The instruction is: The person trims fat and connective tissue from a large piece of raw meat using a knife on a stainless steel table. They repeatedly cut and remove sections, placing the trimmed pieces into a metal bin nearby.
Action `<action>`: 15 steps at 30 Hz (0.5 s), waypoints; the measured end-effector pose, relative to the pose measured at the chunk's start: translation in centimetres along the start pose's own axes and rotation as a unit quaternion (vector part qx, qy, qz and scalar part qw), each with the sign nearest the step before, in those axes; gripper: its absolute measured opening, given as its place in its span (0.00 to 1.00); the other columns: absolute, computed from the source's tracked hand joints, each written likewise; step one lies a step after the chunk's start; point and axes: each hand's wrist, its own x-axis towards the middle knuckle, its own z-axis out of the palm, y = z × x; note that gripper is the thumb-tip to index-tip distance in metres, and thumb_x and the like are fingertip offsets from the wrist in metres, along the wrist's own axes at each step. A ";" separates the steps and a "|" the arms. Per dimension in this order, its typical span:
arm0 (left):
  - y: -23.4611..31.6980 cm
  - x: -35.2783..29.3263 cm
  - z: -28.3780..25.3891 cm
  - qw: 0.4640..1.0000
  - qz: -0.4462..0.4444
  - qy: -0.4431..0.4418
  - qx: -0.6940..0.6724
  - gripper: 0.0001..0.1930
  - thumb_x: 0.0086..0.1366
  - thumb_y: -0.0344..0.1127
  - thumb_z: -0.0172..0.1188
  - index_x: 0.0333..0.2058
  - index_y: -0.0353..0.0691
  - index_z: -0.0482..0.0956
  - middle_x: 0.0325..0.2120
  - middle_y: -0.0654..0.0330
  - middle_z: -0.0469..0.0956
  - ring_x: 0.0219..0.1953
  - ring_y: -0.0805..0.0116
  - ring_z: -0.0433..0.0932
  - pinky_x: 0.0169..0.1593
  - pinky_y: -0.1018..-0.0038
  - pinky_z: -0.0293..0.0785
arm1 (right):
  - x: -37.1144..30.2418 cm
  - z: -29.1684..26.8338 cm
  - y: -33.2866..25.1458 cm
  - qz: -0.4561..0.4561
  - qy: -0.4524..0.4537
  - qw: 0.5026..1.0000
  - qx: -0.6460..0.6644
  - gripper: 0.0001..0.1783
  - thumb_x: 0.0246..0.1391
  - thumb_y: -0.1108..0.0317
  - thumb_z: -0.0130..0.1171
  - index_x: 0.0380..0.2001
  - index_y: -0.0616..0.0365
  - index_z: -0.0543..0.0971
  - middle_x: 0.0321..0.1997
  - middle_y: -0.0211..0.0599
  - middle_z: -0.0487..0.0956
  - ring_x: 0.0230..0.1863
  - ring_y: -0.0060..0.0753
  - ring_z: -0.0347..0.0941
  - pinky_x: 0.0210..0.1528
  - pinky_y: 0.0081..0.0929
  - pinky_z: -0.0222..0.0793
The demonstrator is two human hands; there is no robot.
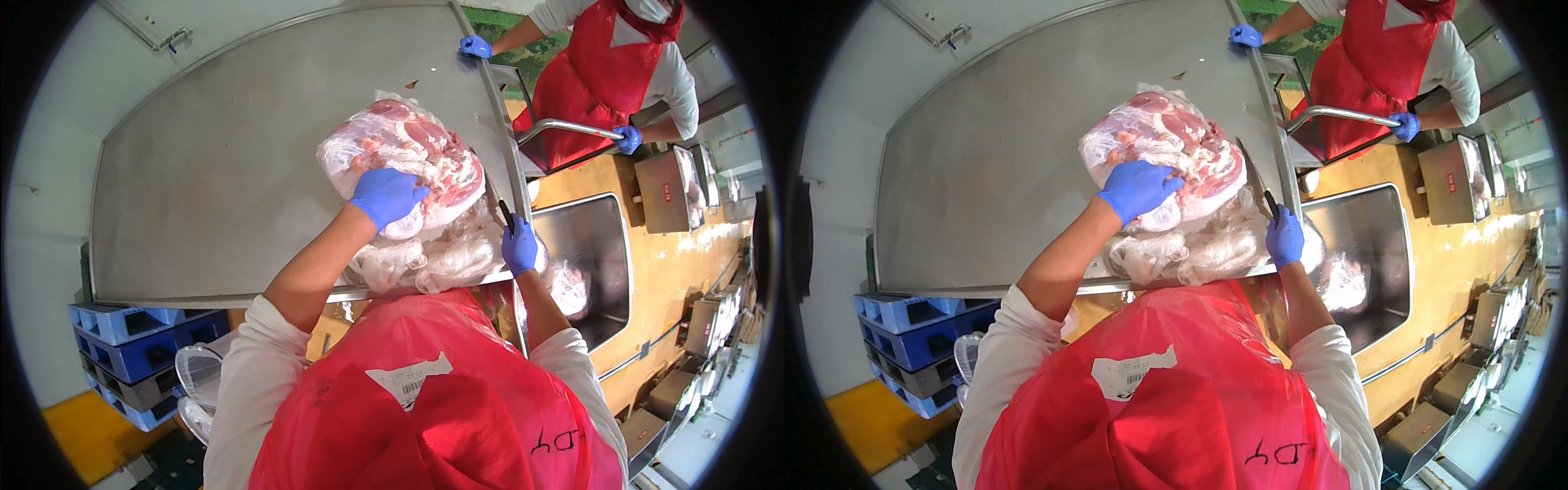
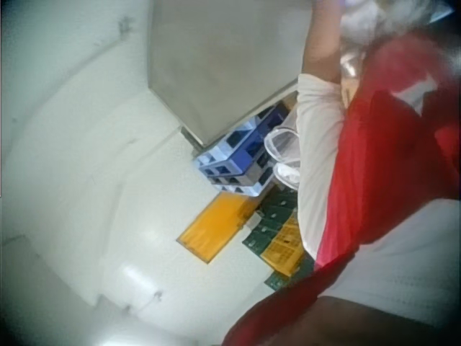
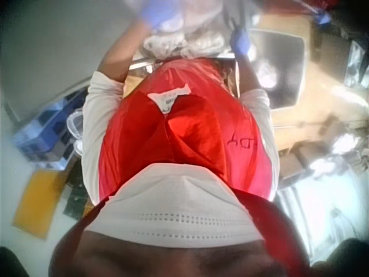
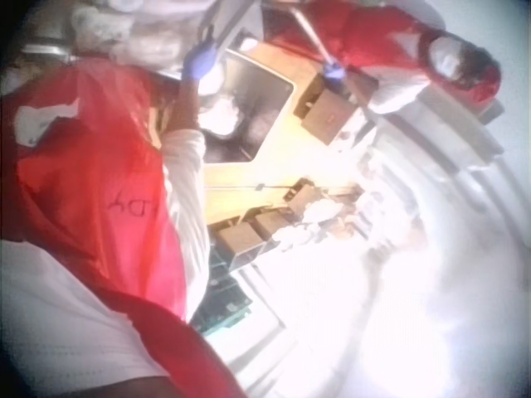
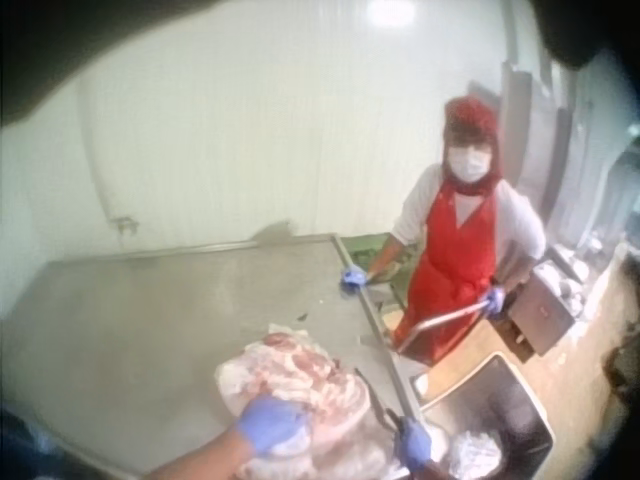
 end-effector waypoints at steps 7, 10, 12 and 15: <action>-0.8 1.5 2.5 0.989 -0.145 -0.035 0.022 0.20 0.72 0.51 0.54 0.37 0.43 0.90 0.35 0.45 0.87 0.40 0.43 0.86 0.64 0.51 0.66 | -0.4 2.3 1.9 -0.034 0.012 0.998 0.057 0.21 0.58 0.68 0.64 0.54 0.59 0.80 0.45 0.56 0.81 0.47 0.63 0.79 0.50 0.51 0.75; 0.5 2.1 2.8 0.970 -0.235 0.036 0.049 0.22 0.71 0.53 0.57 0.34 0.41 0.90 0.34 0.44 0.87 0.39 0.42 0.86 0.66 0.51 0.67 | -0.1 2.1 1.2 -0.031 -0.021 0.996 0.077 0.23 0.57 0.66 0.63 0.56 0.61 0.78 0.44 0.57 0.80 0.46 0.63 0.77 0.50 0.54 0.74; 1.2 2.2 3.6 0.954 -0.291 0.061 0.034 0.21 0.70 0.52 0.58 0.35 0.39 0.90 0.33 0.45 0.86 0.37 0.43 0.86 0.50 0.55 0.80 | -0.1 2.4 1.4 -0.045 -0.017 0.994 0.094 0.25 0.57 0.66 0.64 0.57 0.60 0.78 0.44 0.56 0.80 0.46 0.63 0.77 0.50 0.54 0.74; 1.5 1.4 3.9 0.964 -0.227 0.137 -0.035 0.19 0.70 0.48 0.59 0.35 0.37 0.89 0.33 0.45 0.86 0.35 0.44 0.86 0.39 0.58 0.82 | -0.4 3.3 2.0 -0.055 -0.020 0.990 0.130 0.26 0.57 0.66 0.64 0.59 0.59 0.77 0.45 0.55 0.80 0.46 0.61 0.77 0.49 0.55 0.72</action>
